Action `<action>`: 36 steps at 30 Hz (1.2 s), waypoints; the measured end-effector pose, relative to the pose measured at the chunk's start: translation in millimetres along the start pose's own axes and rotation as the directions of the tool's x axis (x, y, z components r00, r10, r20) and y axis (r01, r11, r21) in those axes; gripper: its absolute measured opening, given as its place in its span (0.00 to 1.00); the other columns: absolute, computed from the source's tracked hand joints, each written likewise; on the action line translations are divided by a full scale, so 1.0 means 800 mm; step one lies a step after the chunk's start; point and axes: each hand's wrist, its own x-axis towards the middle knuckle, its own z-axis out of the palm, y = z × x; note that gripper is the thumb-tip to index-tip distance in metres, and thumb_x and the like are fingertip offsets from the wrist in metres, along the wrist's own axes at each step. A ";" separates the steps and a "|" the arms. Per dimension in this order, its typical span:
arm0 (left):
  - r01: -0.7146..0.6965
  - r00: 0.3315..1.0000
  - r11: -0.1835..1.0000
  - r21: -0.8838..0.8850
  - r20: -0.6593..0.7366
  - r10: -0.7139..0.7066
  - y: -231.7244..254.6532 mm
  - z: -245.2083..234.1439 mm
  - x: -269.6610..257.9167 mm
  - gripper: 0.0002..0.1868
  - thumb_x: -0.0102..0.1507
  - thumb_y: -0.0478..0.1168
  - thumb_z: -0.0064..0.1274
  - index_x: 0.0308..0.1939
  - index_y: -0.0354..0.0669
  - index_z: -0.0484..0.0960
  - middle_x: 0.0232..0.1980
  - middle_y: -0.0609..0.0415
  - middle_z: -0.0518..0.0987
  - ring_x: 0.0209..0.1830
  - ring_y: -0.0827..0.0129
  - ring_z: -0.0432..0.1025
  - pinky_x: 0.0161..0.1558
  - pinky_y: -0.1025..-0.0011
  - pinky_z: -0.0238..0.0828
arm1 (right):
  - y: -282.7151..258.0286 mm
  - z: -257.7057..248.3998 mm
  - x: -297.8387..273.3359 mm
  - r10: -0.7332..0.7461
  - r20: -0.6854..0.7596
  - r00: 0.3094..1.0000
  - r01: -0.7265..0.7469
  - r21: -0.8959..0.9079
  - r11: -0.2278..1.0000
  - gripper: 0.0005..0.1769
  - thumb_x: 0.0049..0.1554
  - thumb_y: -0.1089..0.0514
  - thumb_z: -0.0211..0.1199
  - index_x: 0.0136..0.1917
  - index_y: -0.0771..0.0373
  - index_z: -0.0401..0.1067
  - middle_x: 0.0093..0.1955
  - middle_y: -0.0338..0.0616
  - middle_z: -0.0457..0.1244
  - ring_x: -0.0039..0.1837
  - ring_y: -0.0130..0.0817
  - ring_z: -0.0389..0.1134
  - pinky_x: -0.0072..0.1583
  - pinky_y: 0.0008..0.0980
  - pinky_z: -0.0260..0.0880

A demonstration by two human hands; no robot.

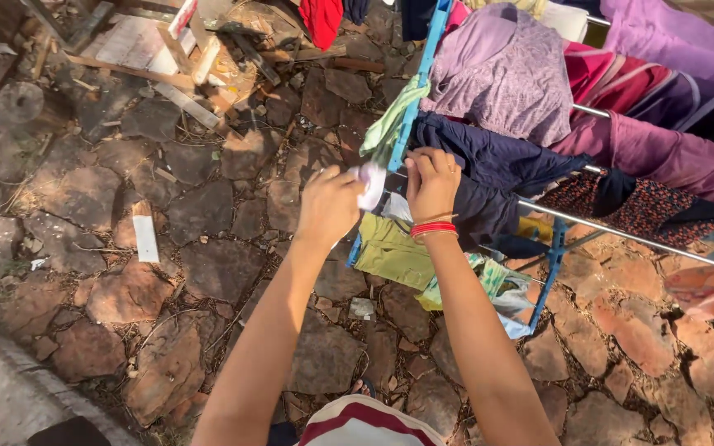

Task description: Taking clothes from a drying rack and folding them into a pile.

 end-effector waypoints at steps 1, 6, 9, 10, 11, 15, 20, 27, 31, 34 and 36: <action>-0.011 0.998 0.998 0.066 0.067 0.007 -0.006 -0.011 -0.010 0.09 0.55 0.29 0.55 0.34 0.44 0.88 0.40 0.54 0.85 0.42 0.55 0.76 0.48 0.59 0.73 | -0.001 0.000 0.002 0.036 -0.017 0.999 -0.036 -0.012 0.999 0.05 0.61 0.64 0.65 0.52 0.61 0.77 0.53 0.44 0.67 0.55 0.48 0.66 0.58 0.45 0.62; 0.185 0.974 0.983 0.007 0.133 -0.185 -0.084 0.028 -0.061 0.13 0.54 0.28 0.51 0.37 0.43 0.88 0.31 0.42 0.83 0.34 0.51 0.78 0.48 0.57 0.74 | -0.005 0.011 0.065 0.089 -0.119 0.989 -0.080 0.078 0.994 0.10 0.62 0.66 0.62 0.56 0.60 0.77 0.53 0.47 0.65 0.54 0.50 0.67 0.57 0.44 0.67; 0.302 0.943 0.946 -0.120 0.181 -0.278 -0.075 0.030 -0.057 0.13 0.56 0.28 0.49 0.42 0.39 0.85 0.30 0.36 0.81 0.32 0.50 0.79 0.43 0.57 0.75 | 0.002 0.022 0.096 0.058 -0.098 0.994 -0.058 -0.007 0.998 0.12 0.61 0.67 0.63 0.58 0.60 0.77 0.53 0.50 0.63 0.52 0.51 0.67 0.54 0.45 0.68; 0.365 0.919 0.912 -0.188 0.230 -0.320 -0.063 0.025 -0.052 0.14 0.57 0.28 0.48 0.44 0.37 0.84 0.31 0.36 0.81 0.31 0.51 0.80 0.39 0.57 0.75 | 0.007 0.027 0.103 0.040 -0.066 0.997 -0.046 -0.087 0.995 0.12 0.60 0.66 0.64 0.57 0.60 0.78 0.53 0.51 0.63 0.51 0.51 0.66 0.53 0.46 0.67; 0.366 0.920 0.911 -0.190 0.223 -0.323 -0.054 0.019 -0.047 0.14 0.57 0.28 0.48 0.44 0.37 0.84 0.31 0.36 0.81 0.31 0.51 0.80 0.39 0.57 0.75 | 0.012 0.027 0.106 0.033 -0.065 0.997 -0.039 -0.086 0.996 0.12 0.60 0.66 0.64 0.57 0.60 0.78 0.53 0.51 0.63 0.51 0.51 0.66 0.53 0.46 0.67; 0.442 0.889 0.858 -0.261 0.252 -0.382 -0.045 0.001 -0.046 0.09 0.59 0.33 0.53 0.42 0.36 0.83 0.31 0.37 0.82 0.30 0.52 0.80 0.38 0.60 0.75 | 0.015 0.028 0.108 -0.127 -0.106 0.986 0.115 -0.105 0.988 0.08 0.56 0.68 0.65 0.50 0.61 0.77 0.51 0.48 0.64 0.54 0.50 0.66 0.56 0.45 0.66; 0.401 0.915 0.850 -0.342 0.109 -0.388 -0.063 -0.025 -0.061 0.12 0.58 0.41 0.60 0.40 0.36 0.83 0.33 0.40 0.84 0.31 0.53 0.81 0.36 0.61 0.76 | -0.008 0.021 0.092 -0.419 0.032 0.907 0.415 0.090 0.905 0.09 0.49 0.72 0.62 0.44 0.66 0.74 0.47 0.46 0.66 0.54 0.50 0.66 0.58 0.47 0.65; 0.388 0.903 0.877 -0.283 -0.076 -0.423 -0.097 -0.093 -0.107 0.13 0.64 0.42 0.54 0.46 0.36 0.81 0.37 0.37 0.81 0.38 0.42 0.77 0.39 0.53 0.72 | -0.077 0.068 0.019 -0.378 0.325 0.867 0.211 0.447 0.869 0.06 0.57 0.69 0.60 0.48 0.64 0.74 0.44 0.52 0.68 0.47 0.52 0.71 0.51 0.45 0.72; 0.420 0.873 0.884 -0.207 -0.176 -0.456 -0.117 -0.154 -0.145 0.10 0.66 0.37 0.48 0.47 0.35 0.80 0.37 0.37 0.80 0.40 0.40 0.76 0.43 0.51 0.70 | -0.164 0.081 -0.022 -0.296 0.459 0.838 0.016 0.520 0.854 0.08 0.56 0.62 0.61 0.49 0.58 0.77 0.35 0.51 0.65 0.38 0.50 0.69 0.45 0.43 0.72; 0.411 0.862 0.895 -0.171 -0.248 -0.443 -0.138 -0.196 -0.174 0.08 0.65 0.34 0.48 0.44 0.35 0.80 0.38 0.37 0.79 0.41 0.41 0.75 0.44 0.52 0.70 | -0.258 0.081 -0.039 -0.460 0.559 0.690 0.048 0.599 0.800 0.16 0.52 0.59 0.63 0.55 0.58 0.79 0.30 0.54 0.63 0.33 0.53 0.67 0.39 0.46 0.69; 0.448 0.840 0.878 -0.166 -0.257 -0.478 -0.145 -0.242 -0.192 0.09 0.64 0.33 0.47 0.45 0.35 0.80 0.39 0.38 0.80 0.41 0.43 0.75 0.43 0.52 0.70 | -0.280 0.124 -0.067 -0.609 0.553 0.569 0.204 0.623 0.755 0.16 0.52 0.58 0.64 0.55 0.58 0.79 0.31 0.54 0.64 0.34 0.53 0.68 0.39 0.47 0.68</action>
